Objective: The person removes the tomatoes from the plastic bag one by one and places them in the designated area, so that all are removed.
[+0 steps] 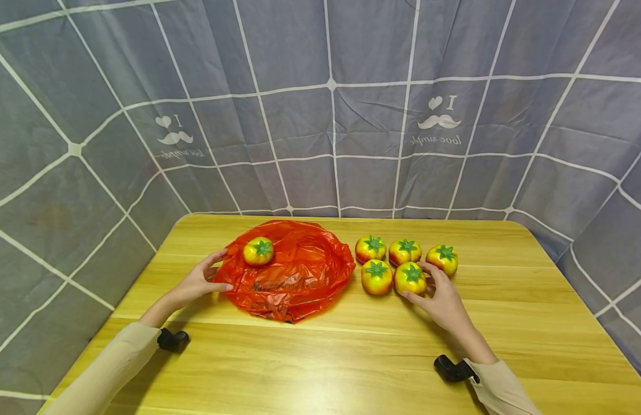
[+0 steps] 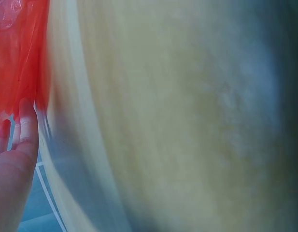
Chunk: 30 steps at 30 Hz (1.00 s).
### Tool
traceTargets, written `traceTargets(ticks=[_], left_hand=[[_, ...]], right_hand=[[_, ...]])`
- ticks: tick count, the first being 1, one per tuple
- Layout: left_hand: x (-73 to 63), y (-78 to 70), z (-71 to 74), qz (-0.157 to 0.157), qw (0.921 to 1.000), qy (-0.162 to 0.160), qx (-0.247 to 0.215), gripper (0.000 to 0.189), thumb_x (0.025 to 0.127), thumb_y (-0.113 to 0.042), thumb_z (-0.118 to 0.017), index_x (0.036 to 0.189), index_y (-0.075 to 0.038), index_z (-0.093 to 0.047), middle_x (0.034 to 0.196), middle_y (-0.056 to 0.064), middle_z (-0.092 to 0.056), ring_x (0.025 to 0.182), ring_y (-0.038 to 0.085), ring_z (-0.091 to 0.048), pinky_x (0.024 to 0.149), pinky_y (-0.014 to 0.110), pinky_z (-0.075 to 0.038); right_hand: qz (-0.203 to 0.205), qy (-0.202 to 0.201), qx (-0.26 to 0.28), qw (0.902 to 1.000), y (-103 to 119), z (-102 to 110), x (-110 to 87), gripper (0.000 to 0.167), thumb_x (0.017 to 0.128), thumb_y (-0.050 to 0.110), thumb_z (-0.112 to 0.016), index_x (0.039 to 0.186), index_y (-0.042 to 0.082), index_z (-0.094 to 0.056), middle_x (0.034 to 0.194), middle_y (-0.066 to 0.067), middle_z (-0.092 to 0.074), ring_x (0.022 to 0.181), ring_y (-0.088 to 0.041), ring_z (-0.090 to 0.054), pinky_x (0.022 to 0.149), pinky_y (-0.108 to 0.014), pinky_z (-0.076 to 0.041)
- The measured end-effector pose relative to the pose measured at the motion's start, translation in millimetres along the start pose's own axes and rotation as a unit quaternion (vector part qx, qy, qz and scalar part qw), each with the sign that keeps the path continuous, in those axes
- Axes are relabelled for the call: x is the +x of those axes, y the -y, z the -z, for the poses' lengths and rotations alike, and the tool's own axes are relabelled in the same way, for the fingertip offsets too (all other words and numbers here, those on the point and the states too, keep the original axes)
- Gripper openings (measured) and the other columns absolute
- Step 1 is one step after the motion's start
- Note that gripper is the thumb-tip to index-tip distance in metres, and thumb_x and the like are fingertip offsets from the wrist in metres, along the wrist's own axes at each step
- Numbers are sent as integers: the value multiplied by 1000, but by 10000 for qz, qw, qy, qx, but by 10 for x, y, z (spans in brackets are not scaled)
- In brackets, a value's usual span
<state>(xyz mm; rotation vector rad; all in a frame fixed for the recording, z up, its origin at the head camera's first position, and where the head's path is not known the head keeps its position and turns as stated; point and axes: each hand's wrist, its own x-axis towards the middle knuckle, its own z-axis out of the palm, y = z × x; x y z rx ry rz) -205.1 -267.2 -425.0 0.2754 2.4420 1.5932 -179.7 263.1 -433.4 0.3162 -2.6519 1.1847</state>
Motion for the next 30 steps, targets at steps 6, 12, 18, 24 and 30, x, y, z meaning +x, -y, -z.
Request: traceTargets(ticks=[6,12,18,24,30], left_hand=[[-2,-7,1,-13,10000,-3,34,93,81,-12,-75,152,-2,-15,153,25,-23,131,47,-41,104,53,-42],[-5,-6,-1,-15,10000,0,19,93,81,-13,-75,152,-2,-15,153,25,-24,129,47,-42,103,52,-43],[-11,-7,3,-60,10000,15,-51,93,81,-12,-75,152,-2,-15,152,26,-24,128,46,-44,101,51,-45],[-8,-15,9,-50,10000,2,-31,94,81,-12,-75,152,-1,-15,152,26,-24,127,46,-45,102,51,-44],[-7,-11,13,-11,10000,2,-61,93,81,-11,-75,152,-2,-15,152,26,-24,128,46,-43,103,53,-43]], right_hand=[[-166,158,-35,9997,34,8,-1,69,80,19,-78,136,-5,-43,125,-27,-54,107,-39,-57,85,-30,-52],[-167,165,-48,9997,36,12,-5,70,80,19,-78,136,-5,-43,126,-27,-53,109,-39,-57,87,-44,-51],[-36,-26,128,9999,11,18,-14,68,78,14,-79,133,-6,-46,125,-25,-55,104,-7,-55,83,-11,-46],[120,-171,140,9997,35,49,-24,69,75,11,-82,131,-7,-47,124,-25,-56,102,-1,-50,81,-1,-41],[289,-379,121,9988,74,67,-27,69,73,10,-83,130,-8,-48,123,-26,-57,104,-1,-50,84,2,-36]])
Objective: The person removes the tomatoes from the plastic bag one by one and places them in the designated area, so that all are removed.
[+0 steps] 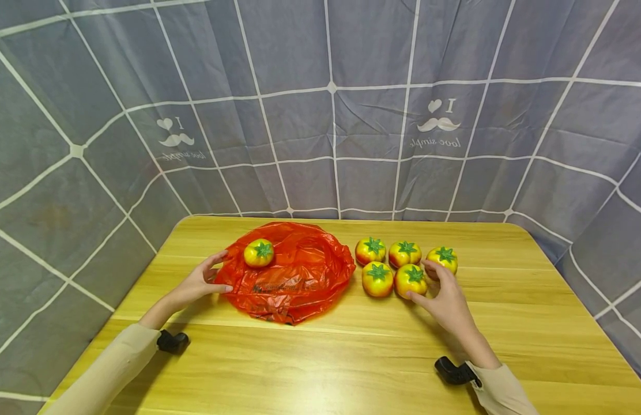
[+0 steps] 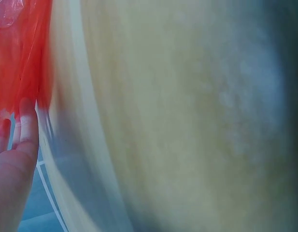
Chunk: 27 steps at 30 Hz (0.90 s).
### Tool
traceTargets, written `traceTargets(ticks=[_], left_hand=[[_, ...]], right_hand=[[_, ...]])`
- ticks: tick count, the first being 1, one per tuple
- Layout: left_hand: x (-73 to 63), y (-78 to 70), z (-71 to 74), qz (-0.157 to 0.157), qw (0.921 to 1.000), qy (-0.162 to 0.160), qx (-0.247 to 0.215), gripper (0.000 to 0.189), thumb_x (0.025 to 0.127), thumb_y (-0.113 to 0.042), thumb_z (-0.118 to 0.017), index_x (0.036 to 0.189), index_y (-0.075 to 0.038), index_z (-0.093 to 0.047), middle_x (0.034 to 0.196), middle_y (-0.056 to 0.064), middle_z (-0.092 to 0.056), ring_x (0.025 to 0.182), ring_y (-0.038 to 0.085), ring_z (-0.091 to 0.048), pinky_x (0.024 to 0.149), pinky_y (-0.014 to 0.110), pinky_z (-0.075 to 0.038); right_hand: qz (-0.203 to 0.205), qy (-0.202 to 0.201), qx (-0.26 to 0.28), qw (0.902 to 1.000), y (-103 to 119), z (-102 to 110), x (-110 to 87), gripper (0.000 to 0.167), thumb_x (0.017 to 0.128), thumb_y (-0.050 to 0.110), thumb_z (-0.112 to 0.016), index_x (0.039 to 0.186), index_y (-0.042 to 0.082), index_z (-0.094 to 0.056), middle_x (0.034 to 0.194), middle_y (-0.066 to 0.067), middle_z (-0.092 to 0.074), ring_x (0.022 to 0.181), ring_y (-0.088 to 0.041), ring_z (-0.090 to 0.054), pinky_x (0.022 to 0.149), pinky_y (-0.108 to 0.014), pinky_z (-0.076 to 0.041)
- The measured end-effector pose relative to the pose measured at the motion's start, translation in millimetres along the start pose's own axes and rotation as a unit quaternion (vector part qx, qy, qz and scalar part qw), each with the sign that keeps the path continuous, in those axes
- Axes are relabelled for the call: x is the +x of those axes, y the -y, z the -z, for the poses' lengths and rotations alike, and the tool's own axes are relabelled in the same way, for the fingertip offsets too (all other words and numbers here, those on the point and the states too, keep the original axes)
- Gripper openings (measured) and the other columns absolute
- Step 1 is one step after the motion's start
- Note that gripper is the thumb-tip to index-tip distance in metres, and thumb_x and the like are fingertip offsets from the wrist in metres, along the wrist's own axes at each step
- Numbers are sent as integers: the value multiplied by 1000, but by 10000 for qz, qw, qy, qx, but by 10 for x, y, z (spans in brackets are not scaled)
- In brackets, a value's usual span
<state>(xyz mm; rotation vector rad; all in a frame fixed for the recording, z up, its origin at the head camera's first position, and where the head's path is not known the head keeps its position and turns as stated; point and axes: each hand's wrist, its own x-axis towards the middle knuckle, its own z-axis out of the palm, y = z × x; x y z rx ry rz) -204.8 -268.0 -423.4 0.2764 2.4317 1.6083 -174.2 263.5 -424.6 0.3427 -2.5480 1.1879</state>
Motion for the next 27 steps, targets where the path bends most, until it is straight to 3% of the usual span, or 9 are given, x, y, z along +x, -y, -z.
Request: traceTargets(ticks=[7,15,22,27], left_hand=[[-5,-3,-6,2,10000,-26,15,92,81,-11,-74,152,-2,-16,152,27,-24,128,47,-43,103,53,-43],[-9,10,-1,-45,10000,-8,1,94,80,-12,-75,152,-1,-15,152,27,-24,127,46,-45,101,51,-45],[-1,18,-6,-95,10000,-22,5,93,80,-12,-75,151,-1,-16,152,27,-25,127,46,-45,101,50,-45],[-5,12,-9,-121,9999,-45,20,93,80,-11,-75,151,0,-16,151,27,-25,127,47,-44,101,51,-45]], right_hand=[[213,-314,-17,9993,99,-13,24,67,71,3,-83,128,-9,-50,121,-26,-55,106,-6,-49,84,4,-35],[417,-726,117,9964,266,-101,66,61,67,-4,-82,122,-7,-56,116,-25,-56,100,15,-41,83,4,-36],[595,-938,179,9937,404,-224,129,55,68,-2,-82,118,-4,-60,112,-20,-60,99,-7,-51,84,-3,-40],[659,-847,275,9938,505,-336,170,53,69,-1,-82,118,-2,-60,113,-18,-61,100,-21,-55,86,-5,-42]])
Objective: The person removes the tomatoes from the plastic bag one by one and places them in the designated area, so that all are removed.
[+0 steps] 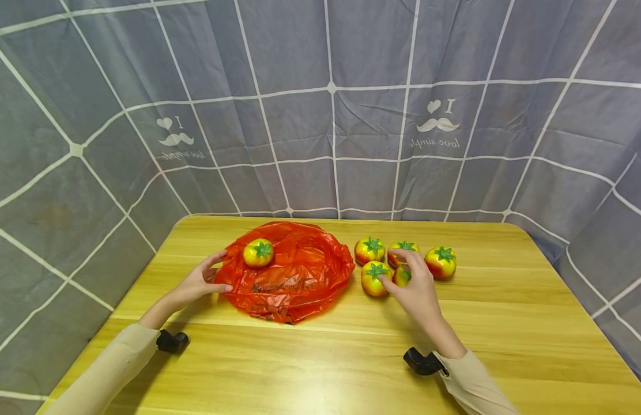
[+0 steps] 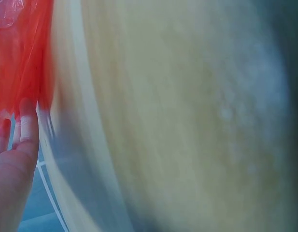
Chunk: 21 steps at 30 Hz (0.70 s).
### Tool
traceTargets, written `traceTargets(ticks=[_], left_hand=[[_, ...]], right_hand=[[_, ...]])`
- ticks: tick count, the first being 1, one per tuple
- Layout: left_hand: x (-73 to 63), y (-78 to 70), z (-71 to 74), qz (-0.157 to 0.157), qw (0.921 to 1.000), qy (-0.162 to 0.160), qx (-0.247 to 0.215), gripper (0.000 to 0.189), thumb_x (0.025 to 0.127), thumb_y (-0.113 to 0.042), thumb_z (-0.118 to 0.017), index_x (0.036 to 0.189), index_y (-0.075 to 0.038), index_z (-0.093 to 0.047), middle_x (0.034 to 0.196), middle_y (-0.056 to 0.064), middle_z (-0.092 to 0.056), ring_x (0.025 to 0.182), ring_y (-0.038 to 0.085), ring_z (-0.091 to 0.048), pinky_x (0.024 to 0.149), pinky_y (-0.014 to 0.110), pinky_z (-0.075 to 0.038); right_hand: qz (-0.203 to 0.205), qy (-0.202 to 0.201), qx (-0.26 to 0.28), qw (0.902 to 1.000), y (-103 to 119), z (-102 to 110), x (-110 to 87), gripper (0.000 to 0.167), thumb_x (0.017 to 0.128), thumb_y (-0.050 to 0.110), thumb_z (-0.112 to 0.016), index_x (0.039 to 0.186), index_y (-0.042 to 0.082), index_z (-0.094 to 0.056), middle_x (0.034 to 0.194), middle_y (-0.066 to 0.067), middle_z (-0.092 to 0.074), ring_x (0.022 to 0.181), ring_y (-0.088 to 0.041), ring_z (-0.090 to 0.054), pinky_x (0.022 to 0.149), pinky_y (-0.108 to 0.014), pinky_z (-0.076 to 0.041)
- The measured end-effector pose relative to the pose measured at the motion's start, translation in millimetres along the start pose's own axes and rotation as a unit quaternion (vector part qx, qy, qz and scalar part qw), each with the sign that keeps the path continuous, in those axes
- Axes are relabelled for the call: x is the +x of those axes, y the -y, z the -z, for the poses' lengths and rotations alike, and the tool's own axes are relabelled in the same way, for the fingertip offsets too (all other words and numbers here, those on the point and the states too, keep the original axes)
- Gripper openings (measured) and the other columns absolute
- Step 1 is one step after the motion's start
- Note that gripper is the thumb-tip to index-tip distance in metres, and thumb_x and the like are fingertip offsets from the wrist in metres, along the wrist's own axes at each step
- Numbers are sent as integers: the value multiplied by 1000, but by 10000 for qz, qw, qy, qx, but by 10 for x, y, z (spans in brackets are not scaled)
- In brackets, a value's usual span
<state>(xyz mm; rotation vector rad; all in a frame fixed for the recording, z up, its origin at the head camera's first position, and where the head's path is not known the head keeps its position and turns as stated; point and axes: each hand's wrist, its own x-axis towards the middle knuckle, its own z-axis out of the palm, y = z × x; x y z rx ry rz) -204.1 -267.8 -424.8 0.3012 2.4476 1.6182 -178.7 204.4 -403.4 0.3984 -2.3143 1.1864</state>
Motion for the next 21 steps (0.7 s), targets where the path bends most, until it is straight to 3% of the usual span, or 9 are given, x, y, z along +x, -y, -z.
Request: traceTargets(ticks=[6,10,15,21], left_hand=[[-1,1,-6,3,10000,6,23,92,81,-11,-75,151,-1,-16,151,26,-26,126,45,-46,100,45,-47],[9,4,2,5,10000,8,31,92,81,-11,-75,151,-1,-17,151,26,-26,124,44,-48,99,42,-47],[21,-2,8,2,10000,47,9,93,80,-12,-75,152,-3,-16,152,25,-25,124,43,-47,102,49,-44],[17,6,6,13,10000,69,31,93,80,-12,-75,152,-3,-17,152,25,-26,125,43,-47,102,51,-43]], right_hand=[[90,160,254,9995,125,-176,23,53,70,0,-82,117,-3,-60,113,-19,-60,100,-30,-56,87,-3,-41],[102,277,428,9986,225,-306,46,52,71,3,-82,119,1,-61,113,-18,-61,102,-28,-57,89,-18,-49],[12,465,598,9971,322,-470,67,51,73,6,-82,120,2,-61,116,-15,-61,105,-28,-57,90,-42,-51],[-146,674,965,9929,402,-656,59,51,76,10,-81,121,2,-60,116,-15,-61,106,-28,-59,91,-44,-50]])
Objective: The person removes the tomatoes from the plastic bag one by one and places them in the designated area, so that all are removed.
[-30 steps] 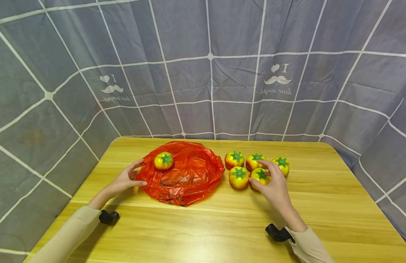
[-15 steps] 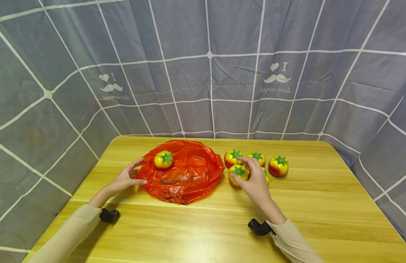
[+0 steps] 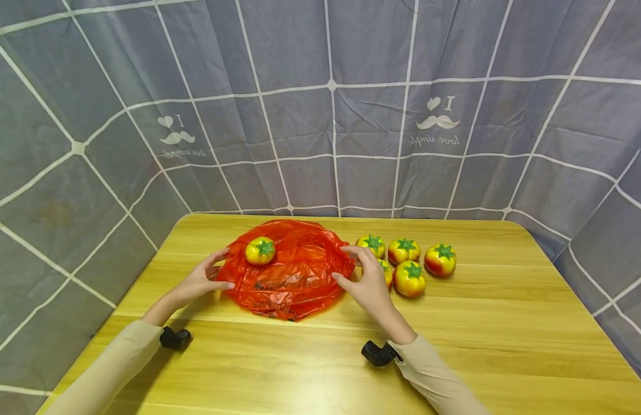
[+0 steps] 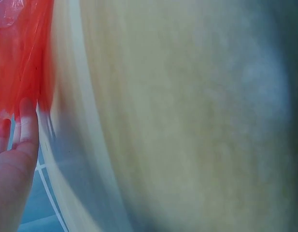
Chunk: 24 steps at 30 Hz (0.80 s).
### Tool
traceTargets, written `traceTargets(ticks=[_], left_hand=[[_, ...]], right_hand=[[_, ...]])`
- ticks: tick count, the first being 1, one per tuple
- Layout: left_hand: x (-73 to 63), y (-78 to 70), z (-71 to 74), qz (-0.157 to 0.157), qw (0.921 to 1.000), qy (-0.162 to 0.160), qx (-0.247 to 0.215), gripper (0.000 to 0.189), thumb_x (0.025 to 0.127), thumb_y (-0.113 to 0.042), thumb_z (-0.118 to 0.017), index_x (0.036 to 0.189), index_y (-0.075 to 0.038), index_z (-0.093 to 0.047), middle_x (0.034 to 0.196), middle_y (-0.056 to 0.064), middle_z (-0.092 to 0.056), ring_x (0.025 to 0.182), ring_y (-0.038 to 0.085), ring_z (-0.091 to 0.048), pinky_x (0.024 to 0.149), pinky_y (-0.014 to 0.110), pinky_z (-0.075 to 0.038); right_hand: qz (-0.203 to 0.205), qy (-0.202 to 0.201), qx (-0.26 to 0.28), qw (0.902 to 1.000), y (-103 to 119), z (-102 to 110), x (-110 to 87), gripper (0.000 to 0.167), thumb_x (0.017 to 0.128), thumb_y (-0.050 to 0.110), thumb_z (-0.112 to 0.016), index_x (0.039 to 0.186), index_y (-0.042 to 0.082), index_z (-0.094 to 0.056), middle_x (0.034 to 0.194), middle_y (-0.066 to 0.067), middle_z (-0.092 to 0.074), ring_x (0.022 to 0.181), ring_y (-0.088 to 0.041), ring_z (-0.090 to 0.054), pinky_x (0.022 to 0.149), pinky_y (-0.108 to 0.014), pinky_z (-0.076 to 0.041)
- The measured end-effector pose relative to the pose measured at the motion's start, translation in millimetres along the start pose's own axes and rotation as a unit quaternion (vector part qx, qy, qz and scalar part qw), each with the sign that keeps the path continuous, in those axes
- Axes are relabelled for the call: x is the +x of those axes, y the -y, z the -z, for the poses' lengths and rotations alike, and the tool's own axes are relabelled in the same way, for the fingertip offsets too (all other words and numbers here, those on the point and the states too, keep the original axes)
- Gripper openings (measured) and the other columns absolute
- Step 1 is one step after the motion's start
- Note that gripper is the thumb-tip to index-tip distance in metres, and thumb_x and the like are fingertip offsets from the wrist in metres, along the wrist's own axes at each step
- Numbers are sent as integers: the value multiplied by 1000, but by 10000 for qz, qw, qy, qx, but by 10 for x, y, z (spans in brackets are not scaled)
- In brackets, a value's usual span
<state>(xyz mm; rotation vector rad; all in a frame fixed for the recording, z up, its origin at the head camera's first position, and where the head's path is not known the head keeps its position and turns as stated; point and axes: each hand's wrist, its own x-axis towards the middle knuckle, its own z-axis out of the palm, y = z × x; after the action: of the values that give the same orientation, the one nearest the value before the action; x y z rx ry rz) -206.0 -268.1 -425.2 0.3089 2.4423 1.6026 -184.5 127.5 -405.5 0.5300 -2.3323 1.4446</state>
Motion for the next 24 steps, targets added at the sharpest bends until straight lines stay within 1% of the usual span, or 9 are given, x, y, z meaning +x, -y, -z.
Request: traceTargets(ticks=[1,3,7,8,9,15,20,24], left_hand=[[-1,2,0,-2,10000,1,0,93,80,-12,-75,152,-3,-17,152,25,-26,124,43,-47,102,49,-44],[-1,4,1,-12,10000,3,6,92,80,-12,-75,152,-3,-17,152,25,-26,124,42,-47,102,48,-44],[-3,1,2,0,10000,-3,-35,91,80,-12,-75,151,-3,-18,152,25,-26,124,43,-47,102,49,-43],[-4,-1,2,8,10000,-4,-32,91,80,-12,-75,151,-3,-18,152,25,-26,125,43,-46,103,50,-43],[-3,-2,2,4,10000,3,-43,92,80,-12,-75,151,-3,-18,152,25,-26,125,43,-46,103,49,-43],[0,4,4,0,10000,4,-43,93,80,-12,-76,152,-3,-17,152,25,-26,124,42,-47,102,48,-43],[1,12,4,-4,10000,4,-46,92,80,-12,-75,152,-3,-18,152,24,-26,124,43,-47,103,50,-42],[-7,9,2,-7,10000,-16,-61,91,80,-11,-75,151,-4,-19,152,24,-26,125,44,-46,103,51,-42]], right_hand=[[-20,38,58,10000,54,-23,5,51,76,9,-81,121,1,-59,116,-16,-61,106,-30,-59,91,-45,-50],[-77,90,261,9996,80,-86,22,50,76,8,-80,121,0,-59,118,-18,-61,107,-33,-59,91,-46,-50],[-191,216,492,9984,116,-218,56,51,76,6,-79,122,-1,-57,121,-20,-59,108,-36,-58,93,-48,-50],[-198,239,549,9980,74,-261,66,52,76,7,-80,123,0,-57,122,-18,-59,109,-36,-58,93,-47,-50],[-193,265,591,9977,78,-294,73,52,76,6,-80,123,1,-57,122,-18,-59,109,-36,-58,93,-47,-50],[-215,436,755,9960,152,-456,148,51,77,7,-79,123,6,-58,121,-12,-61,111,-35,-57,94,-45,-51],[-333,536,950,9935,209,-606,222,50,77,8,-79,123,4,-57,121,-12,-60,111,-35,-58,93,-44,-51],[-453,562,1185,9903,264,-716,279,51,77,7,-78,123,2,-57,122,-14,-60,111,-36,-58,94,-47,-51]])
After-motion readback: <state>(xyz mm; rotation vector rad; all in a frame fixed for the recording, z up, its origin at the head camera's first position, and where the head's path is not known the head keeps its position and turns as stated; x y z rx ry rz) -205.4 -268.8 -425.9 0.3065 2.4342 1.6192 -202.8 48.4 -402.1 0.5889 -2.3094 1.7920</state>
